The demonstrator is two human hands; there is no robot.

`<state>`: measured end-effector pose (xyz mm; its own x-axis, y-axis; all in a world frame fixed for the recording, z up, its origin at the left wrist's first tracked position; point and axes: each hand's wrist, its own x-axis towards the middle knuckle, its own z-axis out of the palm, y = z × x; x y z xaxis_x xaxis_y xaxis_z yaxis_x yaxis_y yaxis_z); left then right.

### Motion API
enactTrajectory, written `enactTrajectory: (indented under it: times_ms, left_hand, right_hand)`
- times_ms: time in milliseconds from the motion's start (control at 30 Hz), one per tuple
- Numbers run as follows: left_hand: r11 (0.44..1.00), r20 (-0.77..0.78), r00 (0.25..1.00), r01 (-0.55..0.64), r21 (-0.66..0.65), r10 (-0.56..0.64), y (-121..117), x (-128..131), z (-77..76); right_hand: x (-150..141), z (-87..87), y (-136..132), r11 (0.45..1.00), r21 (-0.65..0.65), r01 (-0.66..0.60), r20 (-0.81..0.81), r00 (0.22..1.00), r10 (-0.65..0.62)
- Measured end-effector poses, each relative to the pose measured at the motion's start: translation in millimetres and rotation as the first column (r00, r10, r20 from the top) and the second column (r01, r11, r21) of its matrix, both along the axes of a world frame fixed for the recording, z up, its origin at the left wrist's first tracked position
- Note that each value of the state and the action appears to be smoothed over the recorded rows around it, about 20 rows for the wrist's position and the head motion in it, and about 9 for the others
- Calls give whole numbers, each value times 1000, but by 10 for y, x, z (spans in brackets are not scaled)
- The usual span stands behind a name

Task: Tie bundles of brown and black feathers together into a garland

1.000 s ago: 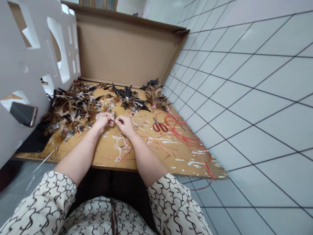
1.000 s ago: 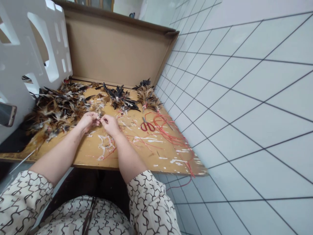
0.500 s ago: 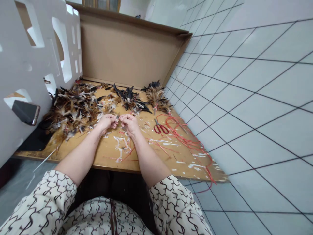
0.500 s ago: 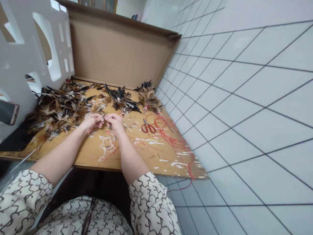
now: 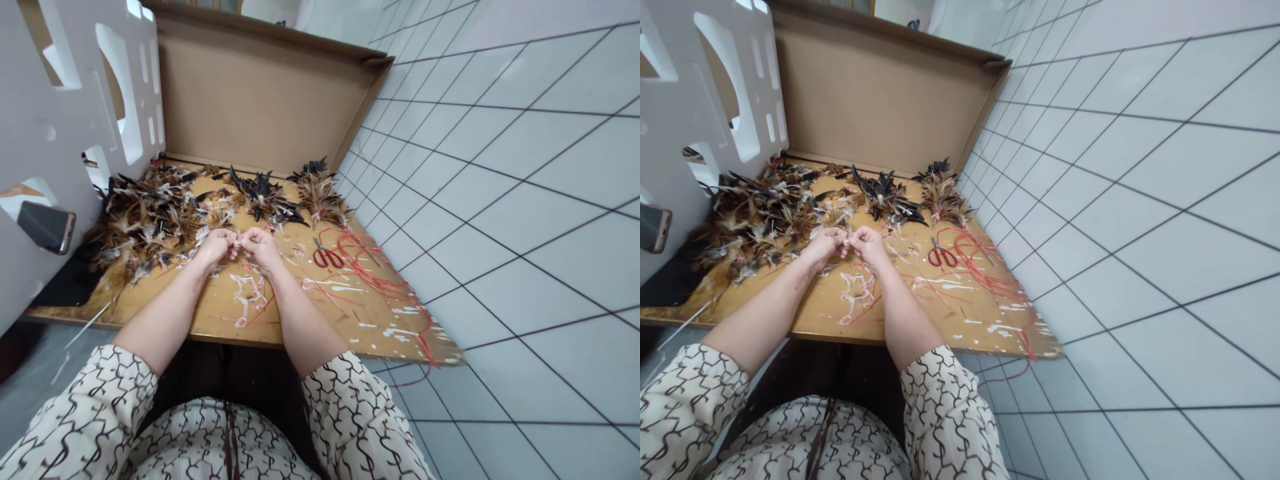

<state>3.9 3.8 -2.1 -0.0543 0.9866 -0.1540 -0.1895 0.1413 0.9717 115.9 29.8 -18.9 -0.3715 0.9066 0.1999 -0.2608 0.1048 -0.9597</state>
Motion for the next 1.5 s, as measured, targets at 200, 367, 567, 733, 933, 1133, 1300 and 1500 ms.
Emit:
enactTrajectory:
  times_ms: [200, 367, 567, 733, 933, 1133, 1300, 1500]
  left_hand:
    - [1000, 59, 998, -5, -9, 6, -4, -37, 14]
    - [999, 113, 993, 43, 9, -44, -5, -73, -1]
    - [996, 185, 982, 13, 86, -28, 15, -72, -46]
    - [990, 193, 981, -8, 140, -19, 21, -69, -49]
    - [981, 156, 985, 45, 188, -75, 9, -48, -61]
    - [990, 125, 988, 71, 124, -86, -9, -51, -35]
    - [989, 63, 992, 105, 105, -112, -9, -49, -41]
    - [988, -9, 992, 130, 89, -129, 3, -47, -59]
  right_hand:
    - [-6, -5, -34, 997, 36, 66, 81, 994, -69]
    - [-9, -2, -50, 996, 1, 88, 68, 994, -87]
    - [8, 19, -16, 986, -93, 139, 9, 990, -139]
    - [45, 36, 10, 957, -210, 200, -29, 977, -211]
    - [32, 16, -1, 977, -199, 77, 57, 996, -67]
    - [27, 19, 2, 984, -151, 99, 21, 995, -96]
    - [31, 10, 27, 982, -125, 138, 41, 990, -134]
    - [14, 9, 24, 982, -104, 160, 56, 986, -155]
